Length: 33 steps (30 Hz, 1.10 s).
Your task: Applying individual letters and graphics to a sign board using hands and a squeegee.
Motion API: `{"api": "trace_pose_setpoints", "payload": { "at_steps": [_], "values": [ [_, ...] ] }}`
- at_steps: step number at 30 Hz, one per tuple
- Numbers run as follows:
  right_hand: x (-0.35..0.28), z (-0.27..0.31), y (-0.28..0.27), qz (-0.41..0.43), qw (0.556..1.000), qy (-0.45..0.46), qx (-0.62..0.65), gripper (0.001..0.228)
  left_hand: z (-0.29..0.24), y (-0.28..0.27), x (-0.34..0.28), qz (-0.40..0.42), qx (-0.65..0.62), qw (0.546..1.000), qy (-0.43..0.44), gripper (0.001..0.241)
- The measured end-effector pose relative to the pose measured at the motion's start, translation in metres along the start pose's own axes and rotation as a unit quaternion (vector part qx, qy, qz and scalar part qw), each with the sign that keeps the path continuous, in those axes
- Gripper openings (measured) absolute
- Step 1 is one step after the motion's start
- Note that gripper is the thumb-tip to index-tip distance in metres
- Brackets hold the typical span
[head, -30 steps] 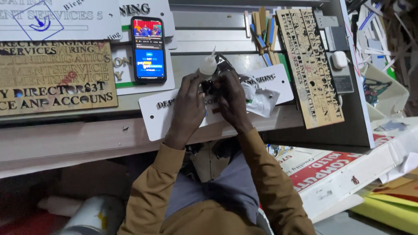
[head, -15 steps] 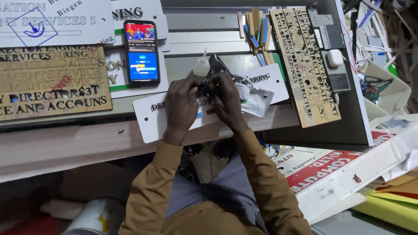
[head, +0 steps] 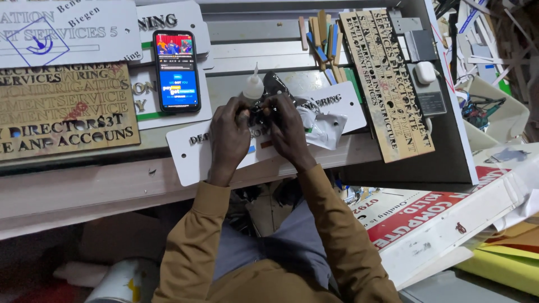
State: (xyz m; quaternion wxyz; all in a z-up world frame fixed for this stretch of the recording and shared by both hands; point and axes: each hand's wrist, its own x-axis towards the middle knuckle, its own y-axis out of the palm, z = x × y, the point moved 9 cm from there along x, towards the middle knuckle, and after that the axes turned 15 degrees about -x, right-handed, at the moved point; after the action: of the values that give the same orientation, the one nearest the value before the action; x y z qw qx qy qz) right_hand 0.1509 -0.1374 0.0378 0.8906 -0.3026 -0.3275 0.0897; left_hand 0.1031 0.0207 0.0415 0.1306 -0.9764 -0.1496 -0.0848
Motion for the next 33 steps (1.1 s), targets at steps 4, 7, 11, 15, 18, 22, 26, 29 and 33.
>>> {"api": "trace_pose_setpoints", "payload": {
  "at_steps": [4, 7, 11, 15, 18, 22, 26, 29, 33],
  "values": [
    [0.002, 0.002, -0.004, 0.002, 1.0, 0.001, 0.006, 0.011, 0.001, 0.0, 0.0, -0.009, -0.008, 1.0, -0.016, 0.015],
    [0.005, 0.009, -0.009, 0.011, 1.0, 0.002, 0.016, 0.011, -0.002, -0.001, 0.0, -0.012, -0.032, 0.999, -0.01, 0.013],
    [0.009, 0.018, -0.013, 0.042, 0.998, 0.004, 0.039, 0.017, -0.005, -0.001, 0.003, -0.005, -0.094, 0.996, -0.001, 0.014],
    [0.008, 0.023, -0.016, 0.074, 0.997, 0.009, 0.035, 0.025, -0.011, 0.0, 0.003, 0.004, -0.137, 0.99, 0.015, 0.016],
    [0.01, 0.022, -0.014, 0.076, 0.997, 0.004, 0.03, 0.034, -0.015, -0.005, 0.001, 0.012, -0.116, 0.993, 0.025, 0.013],
    [0.01, 0.016, -0.012, 0.05, 0.999, 0.008, 0.022, 0.023, -0.019, -0.007, 0.002, 0.01, -0.102, 0.994, 0.048, 0.013],
    [0.007, 0.006, -0.008, 0.03, 0.998, 0.043, 0.024, 0.014, -0.014, -0.005, -0.005, 0.047, -0.094, 0.994, 0.041, 0.03],
    [0.0, -0.009, -0.002, 0.028, 0.996, 0.08, 0.033, 0.012, -0.019, -0.001, -0.011, 0.079, -0.023, 0.995, 0.061, 0.036],
    [-0.005, -0.025, 0.001, 0.021, 0.99, 0.134, 0.049, 0.011, -0.022, 0.004, -0.013, 0.102, 0.055, 0.991, 0.07, 0.03]
  ]
}}
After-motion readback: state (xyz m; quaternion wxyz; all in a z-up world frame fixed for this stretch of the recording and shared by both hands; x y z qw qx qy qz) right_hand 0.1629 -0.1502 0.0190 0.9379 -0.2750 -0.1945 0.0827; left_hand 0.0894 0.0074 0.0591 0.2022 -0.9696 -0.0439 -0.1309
